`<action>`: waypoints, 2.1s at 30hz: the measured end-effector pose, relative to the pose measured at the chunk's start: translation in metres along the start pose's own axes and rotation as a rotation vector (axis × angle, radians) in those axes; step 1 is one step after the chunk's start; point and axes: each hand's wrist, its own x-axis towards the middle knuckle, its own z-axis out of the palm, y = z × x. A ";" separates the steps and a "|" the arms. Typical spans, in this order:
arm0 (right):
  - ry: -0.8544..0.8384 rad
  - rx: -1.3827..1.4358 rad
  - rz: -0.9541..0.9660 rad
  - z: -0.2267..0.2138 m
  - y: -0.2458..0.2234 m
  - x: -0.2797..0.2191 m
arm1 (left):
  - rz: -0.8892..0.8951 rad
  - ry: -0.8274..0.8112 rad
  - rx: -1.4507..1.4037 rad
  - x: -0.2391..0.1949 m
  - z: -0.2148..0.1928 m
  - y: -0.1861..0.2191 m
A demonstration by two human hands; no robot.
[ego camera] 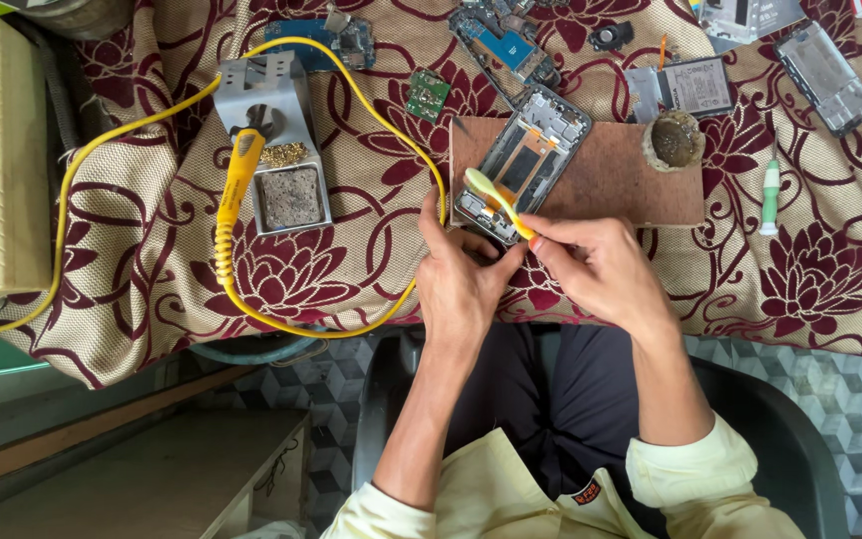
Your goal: The person scrubs the interior of a disassembled mobile phone casing using a yellow toothbrush, then switches to a green toothbrush to continue cleaning the same area. The person holds the casing with one hand and scrubs with the other.
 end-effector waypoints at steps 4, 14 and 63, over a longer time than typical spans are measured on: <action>-0.031 0.006 0.063 0.002 0.002 -0.003 | -0.041 -0.049 -0.022 0.001 -0.003 -0.001; 0.040 -0.082 -0.103 -0.003 0.004 -0.001 | -0.083 -0.042 -0.024 0.001 0.000 -0.002; 0.106 -0.161 0.150 -0.040 0.021 0.015 | 0.018 -0.035 0.116 -0.008 -0.002 0.002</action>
